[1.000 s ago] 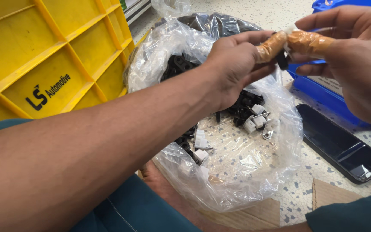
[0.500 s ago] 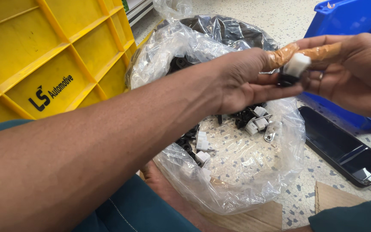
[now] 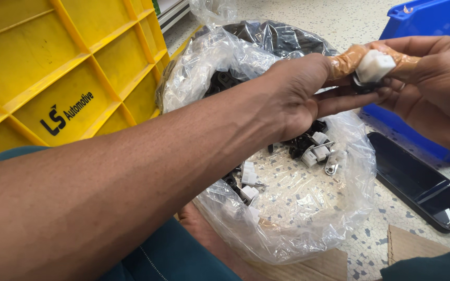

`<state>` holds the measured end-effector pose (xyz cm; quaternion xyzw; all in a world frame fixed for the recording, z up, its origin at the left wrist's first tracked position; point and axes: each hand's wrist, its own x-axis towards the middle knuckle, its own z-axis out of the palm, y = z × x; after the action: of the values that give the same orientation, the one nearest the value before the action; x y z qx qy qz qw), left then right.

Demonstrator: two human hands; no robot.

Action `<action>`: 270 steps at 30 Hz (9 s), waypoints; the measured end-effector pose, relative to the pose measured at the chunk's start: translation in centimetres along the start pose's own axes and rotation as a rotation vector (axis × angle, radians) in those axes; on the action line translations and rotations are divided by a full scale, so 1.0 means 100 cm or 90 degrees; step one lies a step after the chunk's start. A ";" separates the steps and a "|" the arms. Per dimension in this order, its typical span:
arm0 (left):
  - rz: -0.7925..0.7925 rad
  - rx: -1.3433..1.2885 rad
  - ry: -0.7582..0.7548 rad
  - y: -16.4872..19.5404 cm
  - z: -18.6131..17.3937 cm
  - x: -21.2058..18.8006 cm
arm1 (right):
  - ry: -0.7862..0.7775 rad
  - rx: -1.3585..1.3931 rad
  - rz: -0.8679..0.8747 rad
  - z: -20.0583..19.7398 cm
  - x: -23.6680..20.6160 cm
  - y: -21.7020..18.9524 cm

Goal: The person picks a black plastic bracket and a white plastic clip from a bulk bin lined with plastic, presses the white clip onto the bracket by hand to snap them together, and places the assembled part into a blue bin, repeating the cycle. The person works with taped fingers while seated on the floor.

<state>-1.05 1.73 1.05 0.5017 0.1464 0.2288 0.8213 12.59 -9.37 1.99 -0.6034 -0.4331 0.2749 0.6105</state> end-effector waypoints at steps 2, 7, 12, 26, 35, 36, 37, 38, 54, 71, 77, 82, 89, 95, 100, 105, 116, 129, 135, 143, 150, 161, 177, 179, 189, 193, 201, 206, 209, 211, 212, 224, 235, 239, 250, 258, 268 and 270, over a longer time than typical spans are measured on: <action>0.004 -0.009 0.038 -0.002 0.002 0.003 | 0.025 -0.040 0.001 0.001 -0.001 -0.001; -0.024 0.004 -0.008 -0.005 -0.003 0.011 | -0.027 -0.034 0.056 0.000 -0.004 -0.005; -0.066 0.033 -0.094 -0.009 -0.012 0.012 | -0.145 -0.015 0.051 -0.002 -0.003 -0.014; -0.193 -0.051 -0.102 -0.006 -0.015 0.001 | -0.210 -0.079 0.092 -0.017 0.009 -0.017; -0.201 -0.049 -0.057 0.002 -0.011 -0.013 | -0.497 0.227 0.061 -0.036 0.025 0.014; -0.188 -0.042 -0.042 0.004 -0.009 -0.014 | -0.487 0.280 0.089 -0.035 0.024 0.014; -0.171 -0.053 0.003 0.005 -0.009 -0.016 | -0.476 0.334 0.117 -0.033 0.024 0.013; -0.154 -0.062 0.047 0.005 -0.007 -0.019 | -0.308 0.253 0.158 -0.030 0.021 0.013; -0.110 -0.003 0.165 0.001 0.005 -0.013 | 0.078 0.049 0.210 0.022 -0.019 -0.005; -0.085 0.249 0.020 0.012 0.009 -0.021 | -0.016 -0.151 0.124 0.003 -0.001 0.004; -0.091 0.235 -0.031 0.008 0.011 -0.022 | -0.059 -0.041 0.130 0.006 -0.006 -0.003; -0.087 0.238 -0.036 0.006 0.012 -0.022 | -0.031 -0.076 0.159 0.010 -0.007 -0.008; -0.107 0.246 -0.031 0.005 0.007 -0.021 | -0.056 -0.092 0.192 0.018 -0.011 -0.012; -0.090 0.262 -0.018 0.007 0.004 -0.014 | -0.017 -0.097 0.202 0.011 -0.006 -0.006; -0.098 0.330 -0.021 0.024 0.002 -0.020 | -0.064 -0.060 0.170 0.000 0.008 0.001; -0.008 0.603 0.163 0.073 -0.037 -0.027 | 0.012 0.107 0.016 -0.042 0.042 -0.004; -0.176 0.965 0.039 0.035 -0.061 -0.013 | -0.309 -0.706 -0.040 0.052 -0.017 0.043; -0.259 0.746 0.042 -0.029 -0.068 -0.003 | -0.344 -0.738 -0.173 0.060 -0.034 0.051; -0.297 0.527 0.011 -0.037 -0.075 -0.004 | -0.358 -0.645 -0.168 0.058 -0.031 0.063; -0.356 0.459 0.054 -0.029 -0.072 -0.008 | -0.303 -0.528 -0.139 0.058 -0.030 0.060; -0.398 0.397 0.014 -0.005 -0.063 -0.018 | -0.292 -0.455 0.029 0.063 -0.029 0.038; -0.248 0.200 0.139 0.055 -0.013 -0.048 | -0.259 -0.322 -0.132 0.019 -0.023 -0.029; -0.201 0.079 0.107 0.035 -0.011 -0.042 | -0.103 -0.385 -0.089 0.020 -0.033 -0.038; -0.188 0.123 0.095 0.035 -0.009 -0.043 | -0.130 -0.369 -0.108 0.021 -0.033 -0.036; -0.072 0.188 0.242 0.058 -0.007 -0.046 | -0.006 -0.295 -0.004 0.014 -0.025 -0.031; 0.016 0.307 0.209 0.061 -0.003 -0.048 | -0.016 0.140 0.043 -0.004 -0.012 -0.031; 0.088 0.413 0.130 0.039 0.009 -0.044 | 0.007 0.197 0.200 -0.009 -0.008 -0.013; 0.139 0.476 0.104 0.039 0.007 -0.047 | -0.024 0.290 0.263 -0.006 -0.003 -0.008; 0.172 0.550 0.099 0.037 0.007 -0.046 | 0.004 0.289 0.286 -0.007 -0.003 -0.006; 0.205 0.554 0.076 0.035 0.006 -0.045 | -0.014 0.366 0.273 -0.007 -0.004 -0.003; 0.198 0.547 0.079 0.035 0.005 -0.044 | -0.023 0.404 0.267 -0.006 -0.004 -0.002; 0.169 0.337 0.060 0.022 -0.010 -0.023 | -0.070 0.216 0.194 0.009 -0.017 -0.007; 0.103 0.219 -0.001 0.022 -0.014 -0.018 | 0.006 -0.081 -0.018 0.011 -0.020 -0.022; 0.082 0.172 -0.024 0.024 -0.015 -0.019 | 0.033 -0.135 -0.054 0.008 -0.020 -0.021; 0.053 0.039 -0.054 0.016 -0.021 -0.010 | -0.001 -0.093 -0.138 0.006 -0.023 -0.018; 0.630 0.806 0.020 0.034 -0.014 -0.020 | -0.051 0.115 0.135 0.007 -0.011 -0.020; -0.035 0.103 0.080 0.021 -0.010 -0.014 | 0.055 -0.158 -0.078 0.005 -0.015 -0.020; -0.068 0.024 0.019 0.022 -0.008 -0.012 | 0.063 -0.276 -0.168 0.010 -0.021 -0.021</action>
<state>-2.96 2.56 2.70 0.5049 0.1898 0.1894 0.8205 10.32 -10.93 3.52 -0.6711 -0.5265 0.0640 0.5179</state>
